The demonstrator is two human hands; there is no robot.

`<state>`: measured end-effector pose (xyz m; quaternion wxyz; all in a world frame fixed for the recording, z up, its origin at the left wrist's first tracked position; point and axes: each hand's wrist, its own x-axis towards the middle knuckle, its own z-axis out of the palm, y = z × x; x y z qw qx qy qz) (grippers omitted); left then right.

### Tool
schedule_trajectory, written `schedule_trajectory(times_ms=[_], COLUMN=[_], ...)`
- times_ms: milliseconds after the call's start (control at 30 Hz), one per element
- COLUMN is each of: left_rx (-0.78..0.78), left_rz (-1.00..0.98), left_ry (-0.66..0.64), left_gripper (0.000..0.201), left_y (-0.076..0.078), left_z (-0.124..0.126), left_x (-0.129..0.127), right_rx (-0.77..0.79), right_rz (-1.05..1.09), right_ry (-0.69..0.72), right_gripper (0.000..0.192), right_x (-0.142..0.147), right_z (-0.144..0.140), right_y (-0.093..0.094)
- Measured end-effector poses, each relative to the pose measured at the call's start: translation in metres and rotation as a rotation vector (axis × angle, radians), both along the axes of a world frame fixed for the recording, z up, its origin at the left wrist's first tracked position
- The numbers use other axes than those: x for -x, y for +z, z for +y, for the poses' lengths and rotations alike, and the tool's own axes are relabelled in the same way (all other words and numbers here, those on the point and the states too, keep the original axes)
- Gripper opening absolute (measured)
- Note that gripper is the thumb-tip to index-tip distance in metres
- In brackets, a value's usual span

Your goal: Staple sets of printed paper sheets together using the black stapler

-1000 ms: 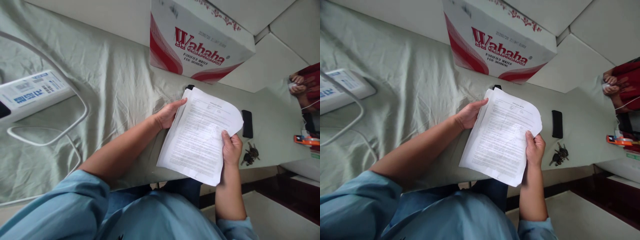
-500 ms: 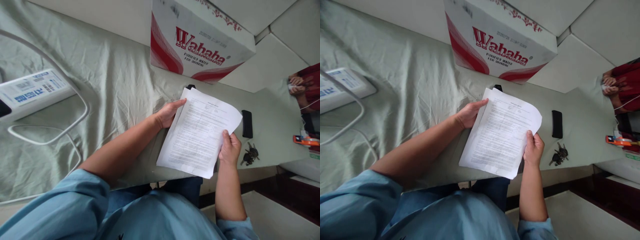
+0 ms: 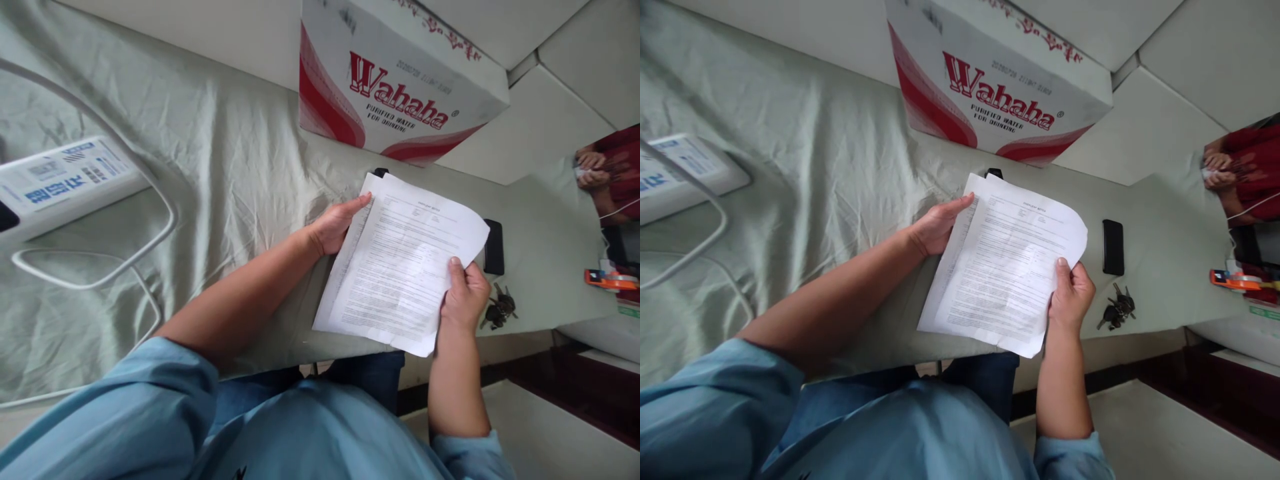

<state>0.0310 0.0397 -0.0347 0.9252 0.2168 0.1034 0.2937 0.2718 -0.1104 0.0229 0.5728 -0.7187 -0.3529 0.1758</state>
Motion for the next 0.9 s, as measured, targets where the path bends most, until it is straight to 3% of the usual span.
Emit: schedule_trajectory(times_ms=[500,900], left_rx=[0.011,-0.007], left_rz=[0.08,0.049], left_ry=[0.022,0.044], left_gripper=[0.056,0.035], left_y=[0.007,0.004], left_z=[-0.002,-0.001], left_x=[0.0,0.0], right_rx=[0.051,0.045], right_rz=[0.011,0.023], right_ry=[0.064,0.115], right_gripper=[0.036,0.033], right_x=[0.018,0.019], right_z=[0.009,0.008], right_y=[-0.002,-0.006])
